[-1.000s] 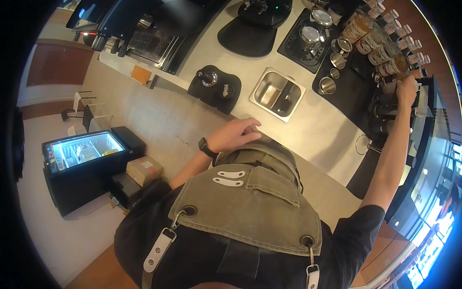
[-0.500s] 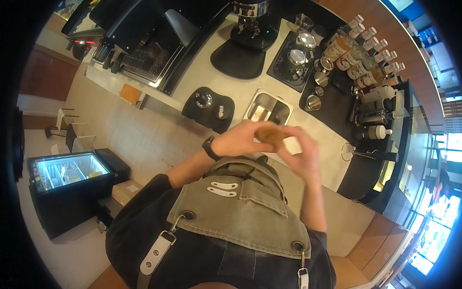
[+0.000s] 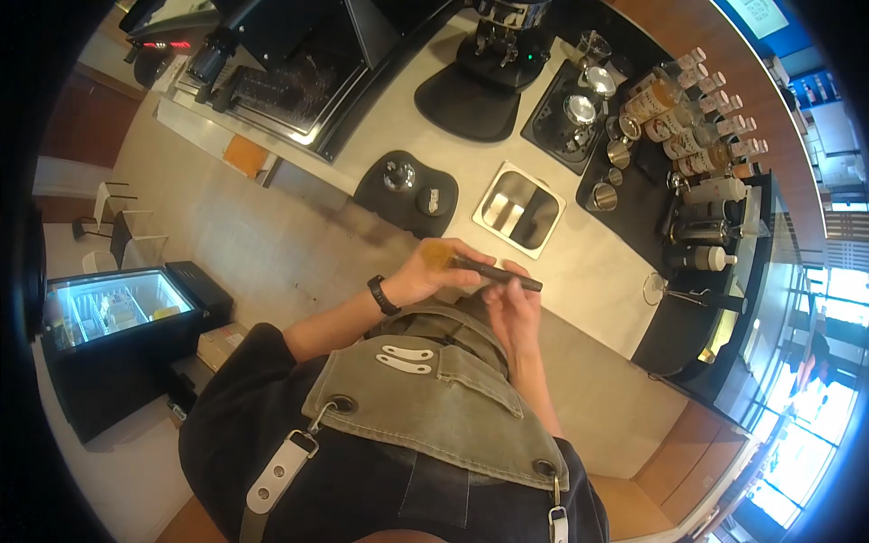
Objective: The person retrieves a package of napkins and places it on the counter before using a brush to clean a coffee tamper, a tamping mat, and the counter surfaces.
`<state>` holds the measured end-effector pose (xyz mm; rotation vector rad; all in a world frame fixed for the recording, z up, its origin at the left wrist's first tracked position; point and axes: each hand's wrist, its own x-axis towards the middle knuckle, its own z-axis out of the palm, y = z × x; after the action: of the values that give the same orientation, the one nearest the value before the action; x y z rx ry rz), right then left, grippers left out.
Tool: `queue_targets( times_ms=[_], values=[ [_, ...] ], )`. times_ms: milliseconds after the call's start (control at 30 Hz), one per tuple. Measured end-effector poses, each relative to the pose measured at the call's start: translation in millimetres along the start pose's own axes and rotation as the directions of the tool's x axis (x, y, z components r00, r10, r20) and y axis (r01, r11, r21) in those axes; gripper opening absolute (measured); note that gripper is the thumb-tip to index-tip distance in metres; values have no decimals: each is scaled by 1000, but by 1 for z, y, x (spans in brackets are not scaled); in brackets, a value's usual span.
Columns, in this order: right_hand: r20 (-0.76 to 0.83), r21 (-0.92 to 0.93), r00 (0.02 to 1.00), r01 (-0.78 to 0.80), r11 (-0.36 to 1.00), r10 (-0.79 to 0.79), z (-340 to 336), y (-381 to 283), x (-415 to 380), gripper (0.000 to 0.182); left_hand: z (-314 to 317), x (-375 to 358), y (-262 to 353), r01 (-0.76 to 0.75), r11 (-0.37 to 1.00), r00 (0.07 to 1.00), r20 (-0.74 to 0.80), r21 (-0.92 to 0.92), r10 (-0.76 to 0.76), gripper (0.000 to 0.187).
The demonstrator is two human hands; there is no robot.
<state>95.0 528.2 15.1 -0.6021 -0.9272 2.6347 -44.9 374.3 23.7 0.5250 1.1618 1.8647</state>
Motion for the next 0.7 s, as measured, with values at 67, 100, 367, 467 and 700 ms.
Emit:
queue_targets(
  times_ms=[67,100,367,467,700],
  values=[
    [77,-52,990,-111,992,115,6,5,5,12,-13,1,1,27,955,997,58,295,-46,46],
    [72,-78,989,-121,990,127,4,3,8,13,-18,3,10,-7,888,995,92,460,-40,52],
    [-12,-247,1000,-18,969,16,-42,-51,19,13,-97,49,-31,83,32,985,-87,996,148,64],
    [35,-538,993,-76,840,112,-48,-57,22,28,-100,63,-23,149,-39,988,-147,988,55,63],
    [370,-570,915,361,738,-162,-12,-118,20,34,-32,-6,-19,-29,999,736,-675,35,44,46]
  ],
)
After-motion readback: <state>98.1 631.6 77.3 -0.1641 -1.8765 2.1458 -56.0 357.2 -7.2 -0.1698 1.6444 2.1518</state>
